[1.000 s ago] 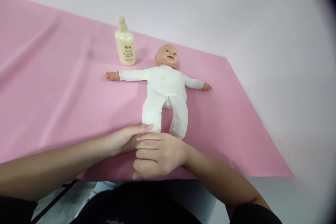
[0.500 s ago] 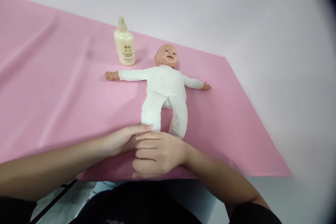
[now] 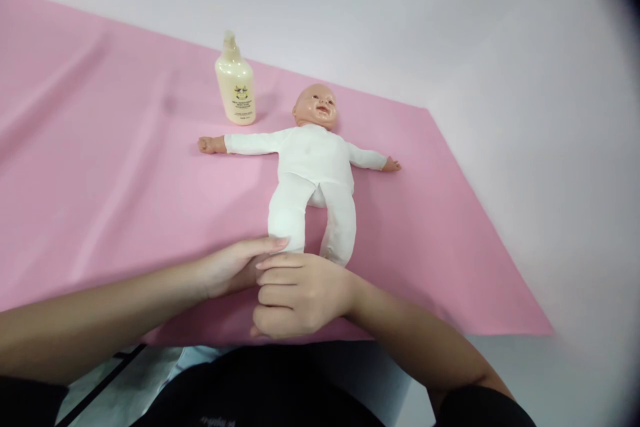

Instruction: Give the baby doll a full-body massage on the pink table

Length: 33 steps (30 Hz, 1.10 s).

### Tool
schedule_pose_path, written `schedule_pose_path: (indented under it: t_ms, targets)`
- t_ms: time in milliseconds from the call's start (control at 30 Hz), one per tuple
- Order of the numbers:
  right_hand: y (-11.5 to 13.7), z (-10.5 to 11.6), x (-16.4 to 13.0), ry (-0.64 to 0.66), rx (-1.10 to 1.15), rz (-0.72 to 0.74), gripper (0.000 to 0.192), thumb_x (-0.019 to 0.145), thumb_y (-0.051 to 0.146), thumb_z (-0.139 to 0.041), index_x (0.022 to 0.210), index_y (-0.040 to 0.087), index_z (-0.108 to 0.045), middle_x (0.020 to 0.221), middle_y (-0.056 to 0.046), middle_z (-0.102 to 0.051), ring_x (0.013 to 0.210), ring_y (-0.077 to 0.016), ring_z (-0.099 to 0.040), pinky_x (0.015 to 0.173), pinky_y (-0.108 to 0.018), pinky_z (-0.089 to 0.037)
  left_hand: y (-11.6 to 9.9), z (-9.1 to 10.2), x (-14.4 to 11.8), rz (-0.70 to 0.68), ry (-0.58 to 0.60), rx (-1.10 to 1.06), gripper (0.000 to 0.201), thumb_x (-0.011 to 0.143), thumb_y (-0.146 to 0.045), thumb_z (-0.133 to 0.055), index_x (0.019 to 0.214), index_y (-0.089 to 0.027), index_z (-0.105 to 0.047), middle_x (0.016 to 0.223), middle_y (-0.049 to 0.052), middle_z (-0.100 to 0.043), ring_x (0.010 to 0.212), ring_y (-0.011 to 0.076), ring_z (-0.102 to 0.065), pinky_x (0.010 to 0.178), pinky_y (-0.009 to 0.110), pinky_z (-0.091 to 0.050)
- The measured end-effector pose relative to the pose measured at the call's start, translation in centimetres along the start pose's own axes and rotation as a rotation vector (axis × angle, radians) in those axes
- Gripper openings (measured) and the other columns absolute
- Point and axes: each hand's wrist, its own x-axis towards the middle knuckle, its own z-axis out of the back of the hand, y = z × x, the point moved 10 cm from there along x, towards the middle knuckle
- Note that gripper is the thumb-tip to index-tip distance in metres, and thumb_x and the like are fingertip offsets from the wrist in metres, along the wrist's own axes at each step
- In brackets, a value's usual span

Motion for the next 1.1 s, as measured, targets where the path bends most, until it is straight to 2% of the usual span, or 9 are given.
schedule_pose_path:
  t_ms: [100,333,500,700,867,933,1033,1100]
  targets:
    - [0.2,-0.4,-0.1,0.044,0.006,0.011,0.025,0.092,0.029,-0.043,0.072,0.02,-0.056,0.062,0.006,-0.052,0.066,-0.0084,-0.052,0.098,-0.03,-0.04,-0.1,-0.3,0.0,-0.012,0.031,0.021,0.027,0.079,-0.036,-0.06,0.072,-0.01,-0.066,0.07,0.007,-0.066,0.073,0.0172,-0.061,0.078,0.027,-0.046]
    - [0.2,-1.9,-0.4,0.209,0.063,0.009,0.029,0.094,0.036,-0.037,0.081,0.02,-0.058,0.072,0.004,-0.059,0.077,-0.0091,-0.055,0.101,-0.031,-0.038,0.0,-0.1,0.0,-0.004,0.01,0.022,0.026,0.081,-0.034,-0.057,0.072,-0.011,-0.065,0.071,0.007,-0.066,0.074,0.0183,-0.061,0.08,0.029,-0.046]
    - [0.1,-1.4,-0.3,0.163,0.063,0.01,0.032,0.094,0.035,-0.036,0.075,0.02,-0.056,0.066,0.005,-0.055,0.072,-0.0092,-0.054,0.098,-0.03,-0.039,-0.2,-0.4,0.0,-0.019,0.038,0.046,0.027,0.08,-0.036,-0.058,0.075,-0.011,-0.066,0.073,0.007,-0.067,0.077,0.0191,-0.061,0.082,0.03,-0.045]
    - [-0.1,-1.4,-0.2,0.126,0.131,-0.011,0.04,0.091,0.046,-0.038,0.065,0.02,-0.053,0.058,0.004,-0.05,0.064,-0.01,-0.05,0.089,-0.028,-0.042,-0.7,0.2,0.0,-0.064,-0.031,0.064,0.025,0.081,-0.036,-0.058,0.076,-0.012,-0.065,0.075,0.006,-0.067,0.079,0.0188,-0.061,0.084,0.03,-0.044]
    - [0.0,-3.2,-0.4,0.294,0.2,-0.05,0.045,0.09,0.053,-0.036,0.066,0.019,-0.053,0.058,0.004,-0.051,0.063,-0.0103,-0.049,0.089,-0.031,-0.041,-1.8,1.0,0.2,-0.142,-0.134,0.021,0.02,0.083,-0.03,-0.056,0.075,-0.013,-0.065,0.068,0.004,-0.067,0.077,0.0181,-0.062,0.084,0.028,-0.045]
    - [0.0,-3.8,-0.4,0.347,0.236,-0.061,0.048,0.088,0.058,-0.036,0.068,0.018,-0.054,0.062,0.002,-0.053,0.065,-0.0109,-0.05,0.087,-0.031,-0.042,-2.0,1.3,0.3,-0.156,-0.154,0.015,0.019,0.083,-0.028,-0.056,0.08,-0.012,-0.066,0.074,0.005,-0.068,0.079,0.0182,-0.063,0.084,0.027,-0.045]
    - [-0.9,-3.2,-0.3,0.327,0.255,-0.096,0.044,0.086,0.057,-0.041,0.072,0.018,-0.056,0.07,0.0,-0.059,0.075,-0.0123,-0.054,0.089,-0.031,-0.043,-2.2,1.7,0.5,-0.188,-0.181,0.031,0.019,0.083,-0.028,-0.057,0.086,-0.01,-0.065,0.079,0.007,-0.069,0.078,0.0181,-0.064,0.079,0.027,-0.048]
    - [-1.9,-1.3,-0.2,0.226,0.232,-0.149,0.037,0.087,0.051,-0.045,0.076,0.017,-0.058,0.075,-0.001,-0.063,0.083,-0.0134,-0.057,0.092,-0.031,-0.043,-2.6,1.8,0.7,-0.236,-0.191,0.054,0.018,0.082,-0.027,-0.059,0.086,-0.01,-0.063,0.078,0.007,-0.068,0.076,0.0183,-0.064,0.075,0.028,-0.05]
